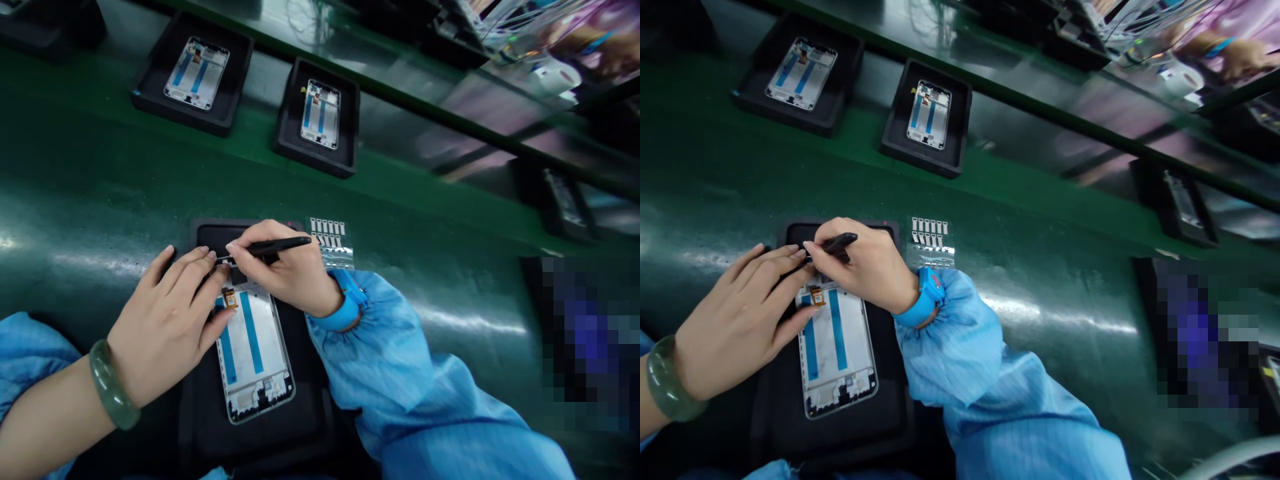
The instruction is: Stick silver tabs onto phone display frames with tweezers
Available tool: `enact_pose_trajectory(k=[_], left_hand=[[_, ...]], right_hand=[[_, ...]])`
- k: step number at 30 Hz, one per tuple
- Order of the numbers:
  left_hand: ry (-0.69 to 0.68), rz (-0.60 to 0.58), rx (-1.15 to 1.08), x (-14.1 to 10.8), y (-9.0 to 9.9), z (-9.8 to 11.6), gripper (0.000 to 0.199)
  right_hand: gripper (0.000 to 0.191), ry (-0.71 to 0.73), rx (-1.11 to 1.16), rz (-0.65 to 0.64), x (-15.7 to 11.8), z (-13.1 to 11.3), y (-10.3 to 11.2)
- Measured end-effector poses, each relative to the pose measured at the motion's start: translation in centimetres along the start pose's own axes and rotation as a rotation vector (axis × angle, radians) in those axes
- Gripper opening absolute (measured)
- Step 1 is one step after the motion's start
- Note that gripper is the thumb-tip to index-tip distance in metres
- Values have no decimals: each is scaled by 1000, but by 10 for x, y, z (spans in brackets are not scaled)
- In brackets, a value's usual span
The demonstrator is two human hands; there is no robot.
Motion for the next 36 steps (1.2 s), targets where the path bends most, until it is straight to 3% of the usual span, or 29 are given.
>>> enact_pose_trajectory(k=[5,7,11,15,20,25,36], left_hand=[[-9,-3,0,0,1,0,40],[-12,-5,1,1,1,0,39],[-11,-9,-1,0,1,0,40],[-26,20,-25,0,-1,-3,41],[-7,109,-165,4,-1,-13,31],[55,164,-221,14,2,-22,20],[56,177,-240,18,-1,-22,21]], right_hand=[[10,61,-183,-113,1,-8,-2],[11,44,-229,-97,0,-9,-3],[11,-50,-79,40,-5,-1,-1],[11,-114,114,89,-8,8,5],[10,-22,138,42,-6,7,5],[13,-33,149,2,-5,4,3],[13,-43,185,-42,-6,6,3]])
Point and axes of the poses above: each hand's wrist, its own x-axis towards the middle knuckle, its own y-axis out of the back of the hand, z = x × y, the point moved 2 cm from there along x, towards the middle knuckle, and after that the axes turned 10 degrees about -x, right-handed, at the moved point
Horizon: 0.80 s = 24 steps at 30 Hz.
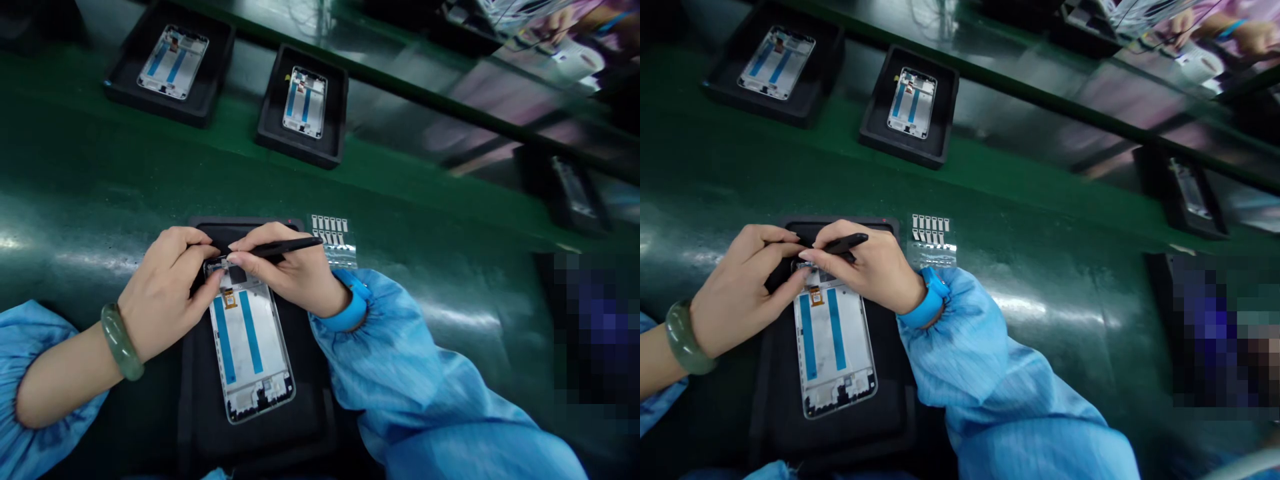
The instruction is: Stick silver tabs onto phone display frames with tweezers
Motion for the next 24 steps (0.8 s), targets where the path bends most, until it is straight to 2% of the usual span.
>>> enact_pose_trajectory(k=[24], left_hand=[[-3,-1,0,2,-2,4,21]], right_hand=[[13,56,-21,9,-5,0,5]])
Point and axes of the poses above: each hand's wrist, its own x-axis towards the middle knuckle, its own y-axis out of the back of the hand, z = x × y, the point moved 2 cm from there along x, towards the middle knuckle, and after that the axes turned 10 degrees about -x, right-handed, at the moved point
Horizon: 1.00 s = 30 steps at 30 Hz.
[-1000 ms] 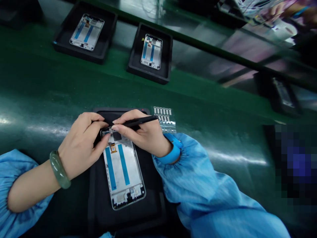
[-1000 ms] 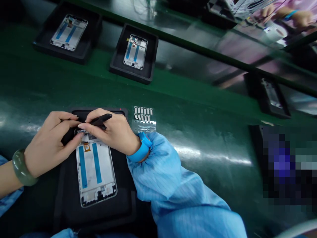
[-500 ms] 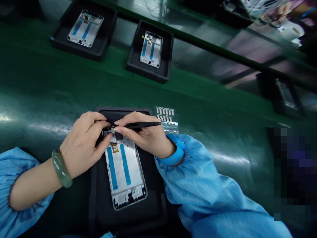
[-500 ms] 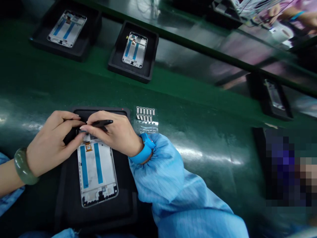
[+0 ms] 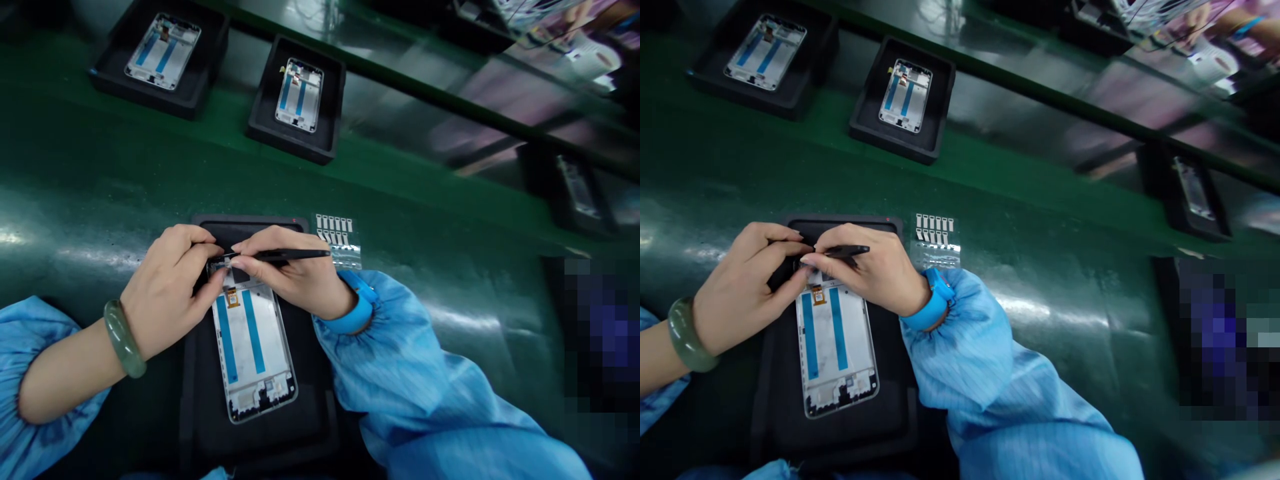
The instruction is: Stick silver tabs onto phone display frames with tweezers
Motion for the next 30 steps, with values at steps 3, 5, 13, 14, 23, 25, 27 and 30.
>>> enact_pose_trajectory(k=[3,5,13,14,23,25,27,30], left_hand=[[-7,-3,-1,1,0,1,21],[-8,-4,3,2,0,2,21],[-12,0,11,2,0,3,21],[-13,1,13,2,0,3,21],[2,-6,45,6,0,1,10],[2,4,48,8,0,1,8],[1,17,46,10,0,1,8],[3,23,54,11,0,2,9]], right_hand=[[12,28,-10,2,0,0,1],[12,33,-21,8,-1,0,2],[13,22,-73,41,-2,-1,3],[13,17,-77,43,-2,-1,4],[15,-41,-84,51,-2,-2,2],[15,-50,-84,50,-2,-2,2],[16,-55,-87,45,-1,-2,2],[17,-50,-95,47,-1,-2,2]])
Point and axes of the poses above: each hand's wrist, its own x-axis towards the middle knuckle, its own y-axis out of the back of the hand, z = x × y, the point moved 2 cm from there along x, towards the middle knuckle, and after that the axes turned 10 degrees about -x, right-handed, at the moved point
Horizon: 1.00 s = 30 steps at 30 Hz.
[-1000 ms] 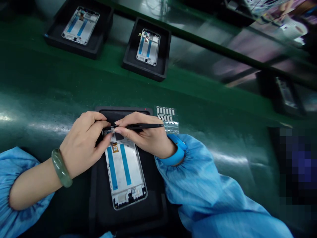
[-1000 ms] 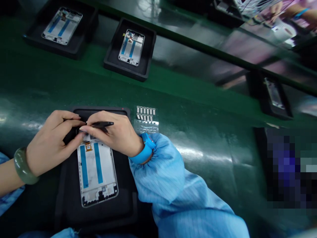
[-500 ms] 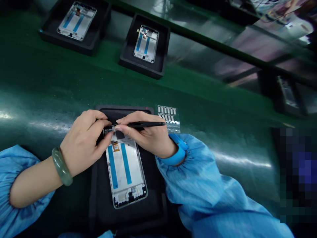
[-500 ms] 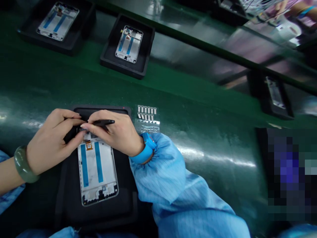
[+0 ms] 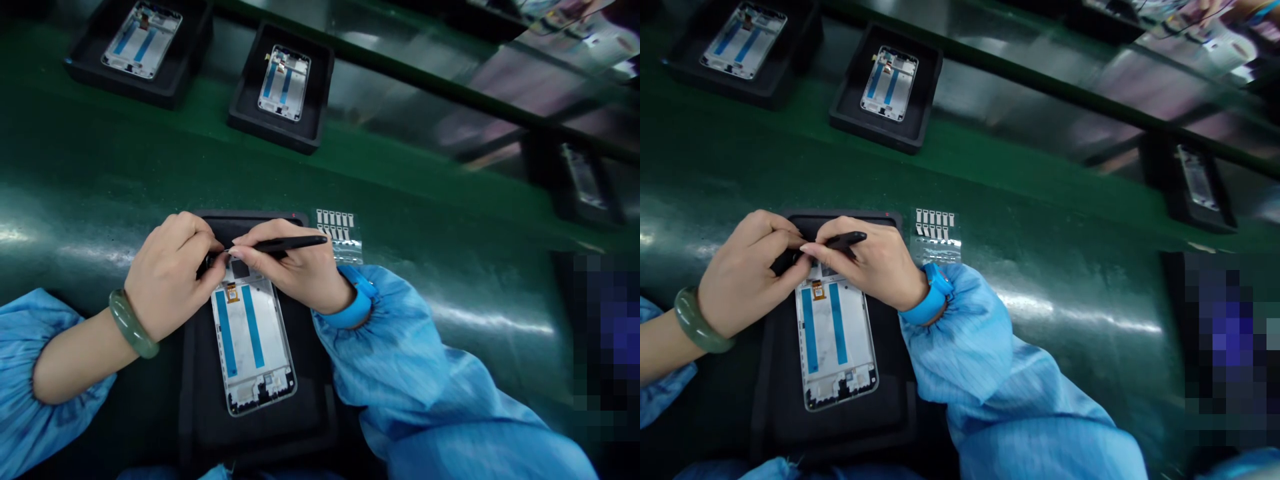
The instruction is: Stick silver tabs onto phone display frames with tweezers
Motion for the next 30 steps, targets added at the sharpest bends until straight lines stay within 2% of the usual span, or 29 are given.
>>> enact_pose_trajectory(k=[10,16,20,22,26,30], left_hand=[[13,-1,53,3,1,0,11],[47,-10,34,2,1,0,10],[18,-45,-46,-1,5,-1,8],[10,-78,-76,-4,6,-1,15],[4,-104,-74,-11,6,-2,29],[11,-107,-69,-12,4,-2,29]], right_hand=[[14,12,-3,27,1,-3,0],[12,-79,108,109,5,2,4],[14,-110,219,-25,6,6,0],[15,-101,225,-83,6,8,-1],[13,-55,159,-89,7,8,-1],[10,-33,98,-59,7,5,-1]])
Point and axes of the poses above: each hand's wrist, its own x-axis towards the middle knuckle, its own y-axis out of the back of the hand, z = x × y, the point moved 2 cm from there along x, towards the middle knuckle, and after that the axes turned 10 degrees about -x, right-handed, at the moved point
